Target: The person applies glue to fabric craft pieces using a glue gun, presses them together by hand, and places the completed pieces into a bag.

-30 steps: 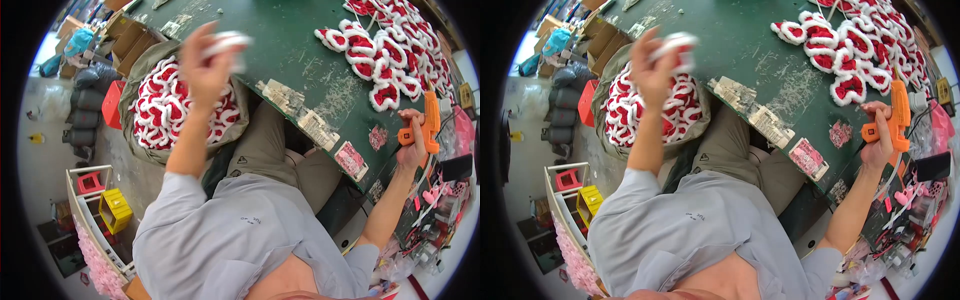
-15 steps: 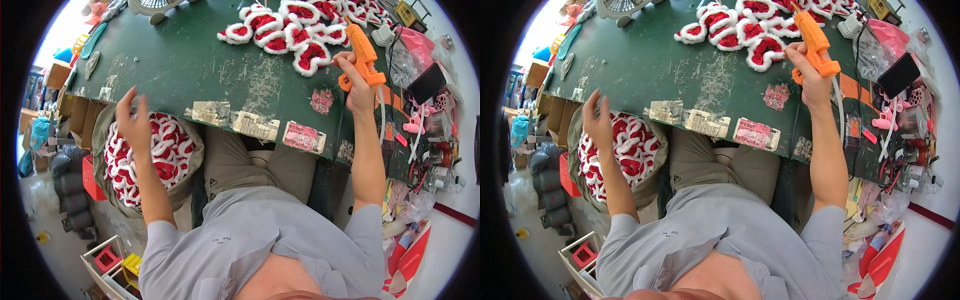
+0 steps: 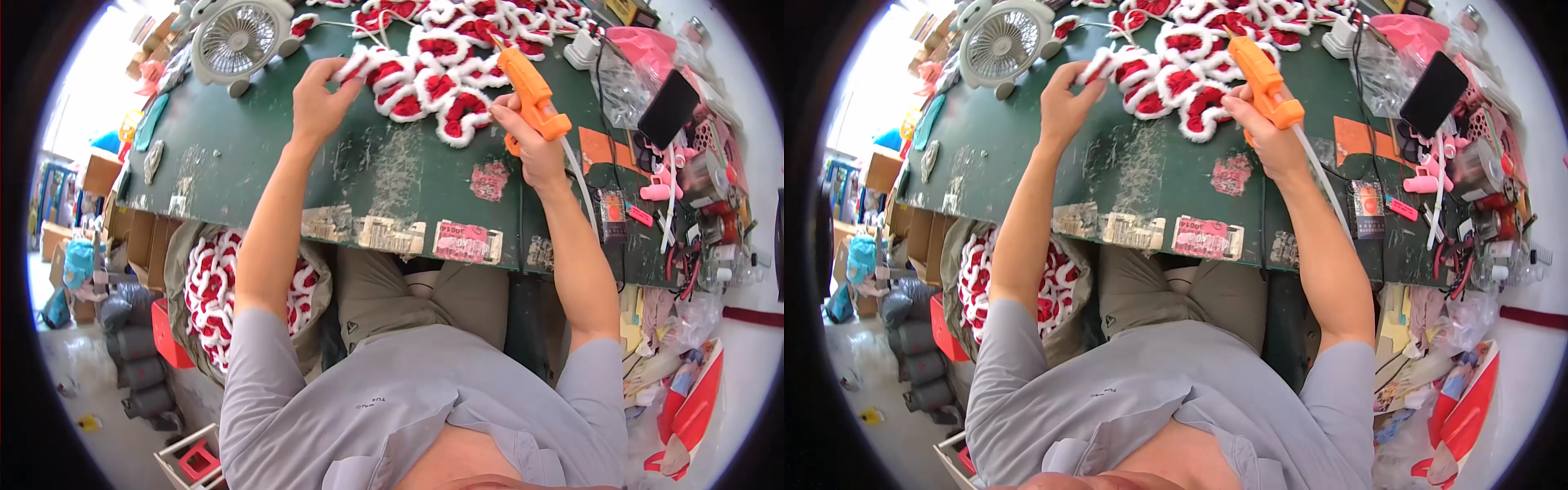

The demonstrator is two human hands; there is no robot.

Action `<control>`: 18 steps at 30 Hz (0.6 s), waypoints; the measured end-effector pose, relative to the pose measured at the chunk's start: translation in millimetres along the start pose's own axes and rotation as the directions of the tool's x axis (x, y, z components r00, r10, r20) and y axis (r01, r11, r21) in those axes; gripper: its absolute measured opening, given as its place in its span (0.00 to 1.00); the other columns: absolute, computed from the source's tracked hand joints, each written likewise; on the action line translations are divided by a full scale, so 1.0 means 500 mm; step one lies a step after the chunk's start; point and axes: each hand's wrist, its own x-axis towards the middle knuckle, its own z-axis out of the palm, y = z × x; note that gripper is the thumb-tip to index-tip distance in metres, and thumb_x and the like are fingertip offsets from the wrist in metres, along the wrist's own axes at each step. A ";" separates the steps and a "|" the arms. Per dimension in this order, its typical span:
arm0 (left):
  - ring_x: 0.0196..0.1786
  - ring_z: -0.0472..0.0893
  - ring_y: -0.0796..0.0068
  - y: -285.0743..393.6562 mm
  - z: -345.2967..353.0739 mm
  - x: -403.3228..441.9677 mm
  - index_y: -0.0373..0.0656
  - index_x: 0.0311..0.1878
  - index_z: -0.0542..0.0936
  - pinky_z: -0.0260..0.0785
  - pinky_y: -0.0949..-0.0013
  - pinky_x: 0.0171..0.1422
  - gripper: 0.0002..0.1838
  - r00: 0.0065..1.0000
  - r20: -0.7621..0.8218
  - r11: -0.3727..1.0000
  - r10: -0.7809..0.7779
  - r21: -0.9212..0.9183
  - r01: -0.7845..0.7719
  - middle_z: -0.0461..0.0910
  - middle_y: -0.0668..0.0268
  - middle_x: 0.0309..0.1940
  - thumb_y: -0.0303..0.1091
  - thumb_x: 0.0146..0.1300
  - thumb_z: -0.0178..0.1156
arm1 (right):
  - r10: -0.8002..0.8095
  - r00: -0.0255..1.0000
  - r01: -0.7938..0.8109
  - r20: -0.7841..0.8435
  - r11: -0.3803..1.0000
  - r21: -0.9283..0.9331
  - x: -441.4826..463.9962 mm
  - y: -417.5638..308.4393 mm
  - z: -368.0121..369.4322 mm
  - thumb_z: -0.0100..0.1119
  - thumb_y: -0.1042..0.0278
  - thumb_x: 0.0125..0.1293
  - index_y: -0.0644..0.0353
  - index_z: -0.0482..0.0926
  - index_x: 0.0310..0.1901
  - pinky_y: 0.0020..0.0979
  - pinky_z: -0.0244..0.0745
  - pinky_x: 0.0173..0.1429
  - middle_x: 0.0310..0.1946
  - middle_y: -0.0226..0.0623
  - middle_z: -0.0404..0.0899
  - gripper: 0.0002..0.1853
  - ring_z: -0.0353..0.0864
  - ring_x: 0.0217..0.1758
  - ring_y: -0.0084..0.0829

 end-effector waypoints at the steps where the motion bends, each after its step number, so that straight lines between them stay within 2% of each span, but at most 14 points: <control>1: 0.44 0.81 0.67 0.021 0.011 0.007 0.38 0.45 0.82 0.73 0.67 0.52 0.15 0.995 -0.045 0.981 -0.089 -0.179 0.080 0.82 0.61 0.44 0.31 0.56 0.71 | -0.011 1.000 0.010 0.012 0.999 0.033 0.000 0.000 0.001 0.66 0.78 0.64 0.58 0.74 0.40 0.28 0.74 0.54 0.42 0.34 0.80 0.09 0.79 0.47 0.24; 2: 0.41 0.80 0.72 0.043 0.024 0.012 0.37 0.43 0.81 0.72 0.70 0.49 0.16 0.980 -0.073 0.922 -0.187 -0.356 0.150 0.81 0.63 0.41 0.32 0.55 0.73 | -0.022 0.999 0.020 0.026 0.998 0.064 0.002 0.001 0.004 0.66 0.78 0.64 0.58 0.74 0.39 0.27 0.73 0.53 0.42 0.34 0.80 0.09 0.79 0.47 0.23; 3: 0.39 0.75 0.78 0.074 0.044 0.017 0.37 0.41 0.79 0.70 0.73 0.48 0.17 0.976 -0.114 0.900 -0.187 -0.419 0.123 0.76 0.67 0.36 0.32 0.53 0.76 | -0.006 1.000 0.005 0.015 0.997 0.071 -0.001 0.002 0.006 0.66 0.79 0.64 0.56 0.73 0.39 0.26 0.72 0.52 0.42 0.33 0.80 0.10 0.79 0.47 0.23; 4: 0.38 0.74 0.77 0.120 0.061 0.019 0.37 0.38 0.78 0.69 0.72 0.45 0.17 0.963 -0.076 0.820 -0.260 -0.544 0.178 0.76 0.67 0.35 0.33 0.53 0.77 | -0.007 1.000 0.004 0.026 0.993 0.118 -0.005 -0.005 0.014 0.66 0.78 0.65 0.56 0.73 0.39 0.26 0.72 0.52 0.44 0.33 0.80 0.10 0.78 0.48 0.22; 7: 0.35 0.72 0.73 0.204 0.127 0.016 0.38 0.33 0.73 0.66 0.70 0.40 0.19 0.983 -0.021 0.811 -0.182 -0.568 0.138 0.73 0.66 0.31 0.32 0.50 0.78 | 0.002 1.000 -0.003 0.010 0.994 0.113 -0.003 -0.008 0.019 0.67 0.77 0.65 0.55 0.72 0.39 0.26 0.72 0.51 0.47 0.33 0.79 0.11 0.78 0.49 0.22; 10: 0.33 0.70 0.69 0.275 0.171 -0.004 0.39 0.31 0.69 0.66 0.67 0.38 0.20 0.998 -0.015 0.820 -0.057 -0.572 0.039 0.70 0.65 0.30 0.27 0.49 0.76 | 0.128 0.992 -0.122 -0.021 0.975 0.183 -0.008 -0.031 0.019 0.68 0.78 0.63 0.55 0.72 0.38 0.25 0.73 0.50 0.45 0.30 0.79 0.12 0.79 0.47 0.20; 12: 0.35 0.70 0.81 0.287 0.186 -0.021 0.42 0.36 0.69 0.67 0.72 0.40 0.19 0.999 0.026 0.848 -0.023 -0.529 0.033 0.70 0.71 0.31 0.26 0.53 0.74 | 0.109 0.993 -0.102 -0.034 0.982 0.160 -0.006 -0.038 0.010 0.69 0.78 0.62 0.54 0.72 0.38 0.25 0.73 0.49 0.43 0.29 0.79 0.13 0.80 0.45 0.20; 14: 0.36 0.71 0.81 0.278 0.192 -0.031 0.42 0.37 0.69 0.67 0.73 0.41 0.20 0.996 0.074 0.808 -0.043 -0.584 0.078 0.70 0.72 0.31 0.27 0.53 0.76 | 0.104 0.994 -0.098 -0.038 0.984 0.148 -0.005 -0.042 0.006 0.69 0.79 0.62 0.54 0.72 0.38 0.25 0.74 0.48 0.41 0.27 0.79 0.13 0.80 0.43 0.19; 16: 0.38 0.71 0.81 0.277 0.181 -0.033 0.42 0.37 0.69 0.68 0.74 0.43 0.22 0.968 0.224 0.708 -0.112 -0.665 0.236 0.71 0.73 0.32 0.29 0.53 0.77 | 0.123 0.992 -0.113 -0.039 0.976 0.185 -0.002 -0.044 0.007 0.70 0.79 0.60 0.54 0.72 0.39 0.25 0.75 0.47 0.37 0.25 0.78 0.14 0.81 0.40 0.20; 18: 0.38 0.71 0.83 0.274 0.175 -0.032 0.42 0.37 0.69 0.68 0.76 0.42 0.22 0.960 0.251 0.672 -0.126 -0.690 0.268 0.71 0.74 0.33 0.30 0.54 0.78 | 0.127 0.991 -0.115 -0.048 0.974 0.195 0.000 -0.042 0.009 0.70 0.79 0.60 0.54 0.72 0.38 0.26 0.75 0.46 0.36 0.25 0.78 0.14 0.81 0.40 0.21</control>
